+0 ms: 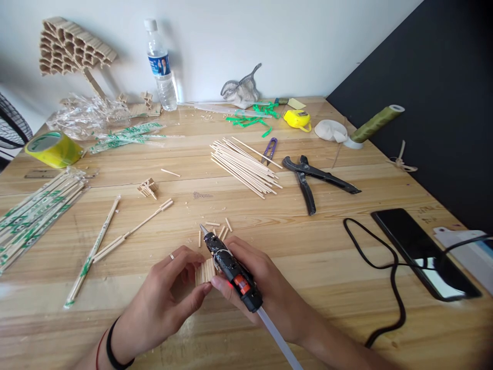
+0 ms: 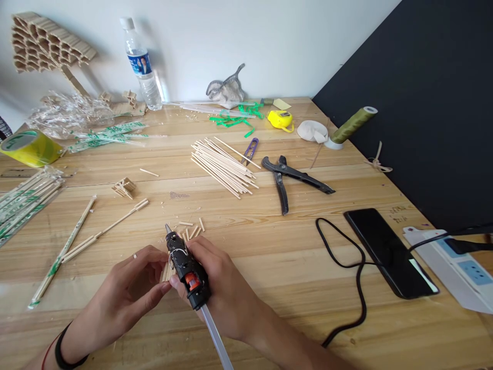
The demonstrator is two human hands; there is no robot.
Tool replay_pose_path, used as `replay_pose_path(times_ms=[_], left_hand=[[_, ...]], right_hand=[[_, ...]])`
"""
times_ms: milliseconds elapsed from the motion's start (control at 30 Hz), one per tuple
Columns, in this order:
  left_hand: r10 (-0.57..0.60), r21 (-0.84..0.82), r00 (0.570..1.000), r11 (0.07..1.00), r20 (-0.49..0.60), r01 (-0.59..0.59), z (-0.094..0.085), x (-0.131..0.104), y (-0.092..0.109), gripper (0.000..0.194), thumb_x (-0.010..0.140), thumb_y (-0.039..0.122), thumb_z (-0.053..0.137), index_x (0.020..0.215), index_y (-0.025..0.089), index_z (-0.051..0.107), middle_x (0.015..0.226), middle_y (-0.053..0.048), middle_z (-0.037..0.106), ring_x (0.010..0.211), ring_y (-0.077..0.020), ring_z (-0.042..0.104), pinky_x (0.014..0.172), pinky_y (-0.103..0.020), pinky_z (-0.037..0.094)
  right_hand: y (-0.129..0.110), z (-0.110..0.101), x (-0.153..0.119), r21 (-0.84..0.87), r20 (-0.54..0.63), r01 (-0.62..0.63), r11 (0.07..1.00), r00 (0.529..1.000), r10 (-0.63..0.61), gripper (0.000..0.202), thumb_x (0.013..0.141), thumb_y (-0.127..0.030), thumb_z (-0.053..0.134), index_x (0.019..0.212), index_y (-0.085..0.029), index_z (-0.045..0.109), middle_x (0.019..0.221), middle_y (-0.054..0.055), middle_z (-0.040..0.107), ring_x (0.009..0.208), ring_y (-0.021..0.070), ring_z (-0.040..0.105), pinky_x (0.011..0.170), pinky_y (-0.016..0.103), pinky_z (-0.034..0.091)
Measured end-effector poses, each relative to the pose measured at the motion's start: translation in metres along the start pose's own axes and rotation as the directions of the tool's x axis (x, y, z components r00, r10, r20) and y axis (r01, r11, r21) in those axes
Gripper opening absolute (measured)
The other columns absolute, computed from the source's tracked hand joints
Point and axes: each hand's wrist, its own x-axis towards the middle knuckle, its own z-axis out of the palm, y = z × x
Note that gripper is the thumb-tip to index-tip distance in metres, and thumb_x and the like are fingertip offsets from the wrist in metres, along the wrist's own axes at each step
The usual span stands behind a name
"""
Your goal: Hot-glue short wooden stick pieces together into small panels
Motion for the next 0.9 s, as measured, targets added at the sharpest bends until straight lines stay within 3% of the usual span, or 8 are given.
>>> replay_pose_path(times_ms=[300,900], left_hand=[[-0.023,-0.002,0.999,1.000,0.033,0.023,0.0002,-0.0003,-0.0016,0.007,0.102,0.025,0.064,0.108,0.025,0.060,0.085,0.003,0.062,0.074,-0.0149,0.056,0.068,-0.026,0.045],[-0.034,0.018,0.998,0.999,0.055,0.033,-0.0009,-0.0007,0.0002,0.006,0.102,0.027,0.063,0.107,0.024,0.061,0.085,0.001,0.063,0.074,-0.0163,0.057,0.067,-0.028,0.044]], right_hand=[[-0.0010,-0.0001,0.0004,-0.033,0.014,0.028,0.999,1.000,-0.028,0.016,0.097,-0.012,0.065,0.092,-0.022,0.055,0.090,0.001,0.057,0.085,0.0197,0.054,0.077,0.032,0.043],[-0.0007,-0.0006,0.0013,-0.051,0.022,0.057,0.997,0.998,-0.056,0.013,0.097,-0.012,0.066,0.096,-0.022,0.058,0.094,0.002,0.060,0.088,0.0198,0.057,0.079,0.030,0.045]])
